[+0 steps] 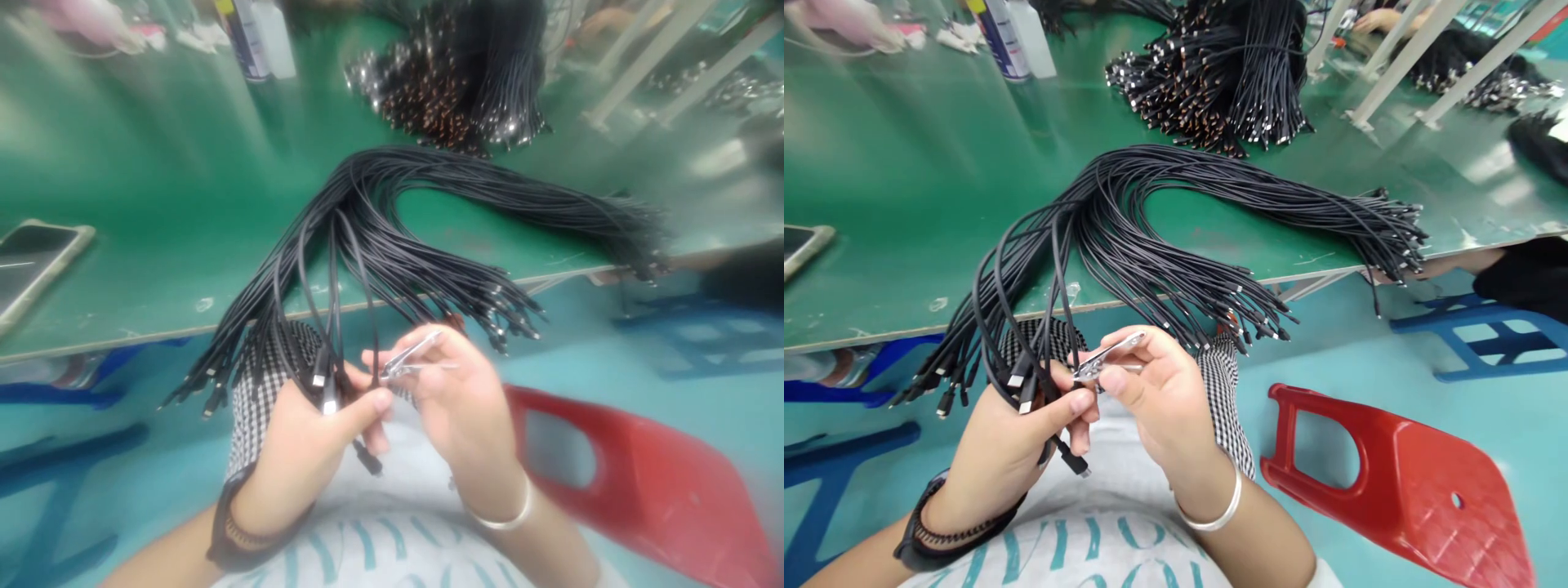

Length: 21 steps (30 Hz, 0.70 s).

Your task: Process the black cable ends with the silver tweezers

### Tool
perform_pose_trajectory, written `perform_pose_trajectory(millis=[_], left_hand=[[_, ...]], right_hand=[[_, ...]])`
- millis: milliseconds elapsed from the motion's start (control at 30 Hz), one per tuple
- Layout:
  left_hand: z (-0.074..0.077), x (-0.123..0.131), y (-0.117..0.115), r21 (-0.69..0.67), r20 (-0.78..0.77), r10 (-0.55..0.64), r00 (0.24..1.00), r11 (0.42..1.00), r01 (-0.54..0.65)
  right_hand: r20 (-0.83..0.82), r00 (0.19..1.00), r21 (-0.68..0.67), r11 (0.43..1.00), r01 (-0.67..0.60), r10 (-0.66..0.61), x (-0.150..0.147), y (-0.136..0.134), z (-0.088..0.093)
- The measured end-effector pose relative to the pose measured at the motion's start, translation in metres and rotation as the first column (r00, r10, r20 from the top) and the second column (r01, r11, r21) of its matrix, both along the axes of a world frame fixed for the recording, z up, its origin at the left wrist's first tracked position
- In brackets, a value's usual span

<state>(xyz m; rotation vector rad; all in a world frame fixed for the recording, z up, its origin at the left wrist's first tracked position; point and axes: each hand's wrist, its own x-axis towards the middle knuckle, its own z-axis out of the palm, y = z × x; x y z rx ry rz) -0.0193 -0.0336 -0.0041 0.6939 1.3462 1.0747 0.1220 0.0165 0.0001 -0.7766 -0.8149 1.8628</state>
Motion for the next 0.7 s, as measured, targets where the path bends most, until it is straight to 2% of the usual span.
perform_pose_trajectory(millis=[200,267,333,400,467,500,567,633,700], left_hand=[[0.002,-0.001,-0.002,-0.013,0.075,-0.015,0.997,1.0,0.016],[0.002,-0.001,-0.002,-0.012,0.186,-0.045,0.981,0.999,0.048],[0.0,-0.002,0.0,-0.01,0.376,-0.11,0.92,0.992,0.122],[-0.004,-0.003,0.002,-0.022,0.552,-0.165,0.818,0.977,0.212],[-0.006,-0.003,0.005,-0.044,0.646,-0.166,0.745,0.966,0.253],[-0.007,-0.004,0.006,-0.052,0.66,-0.158,0.734,0.966,0.254],[-0.007,-0.004,0.007,-0.03,0.638,-0.147,0.756,0.976,0.214],[-0.005,-0.004,0.006,0.034,0.537,-0.154,0.829,0.986,0.161],[-0.003,-0.003,0.004,0.075,0.399,-0.11,0.91,0.993,0.087]], right_hand=[[0.027,0.997,-0.042,0.997,-0.067,0.068,0.0,0.003,0.006],[-0.002,0.996,-0.063,0.994,-0.088,0.088,0.0,0.002,0.007],[-0.043,0.993,-0.081,0.99,-0.114,0.111,-0.001,0.001,0.009],[-0.06,0.993,-0.087,0.99,-0.11,0.105,0.0,0.001,0.011],[-0.034,0.997,-0.077,0.995,-0.07,0.067,0.001,0.002,0.012],[-0.014,0.999,-0.066,0.997,-0.046,0.045,0.002,0.003,0.013],[0.014,1.0,-0.028,0.999,-0.016,0.016,0.003,0.002,0.012],[0.039,0.999,0.018,1.0,0.018,-0.018,0.004,-0.001,0.01],[0.08,0.993,0.053,0.996,0.078,-0.082,0.003,-0.006,0.007]])
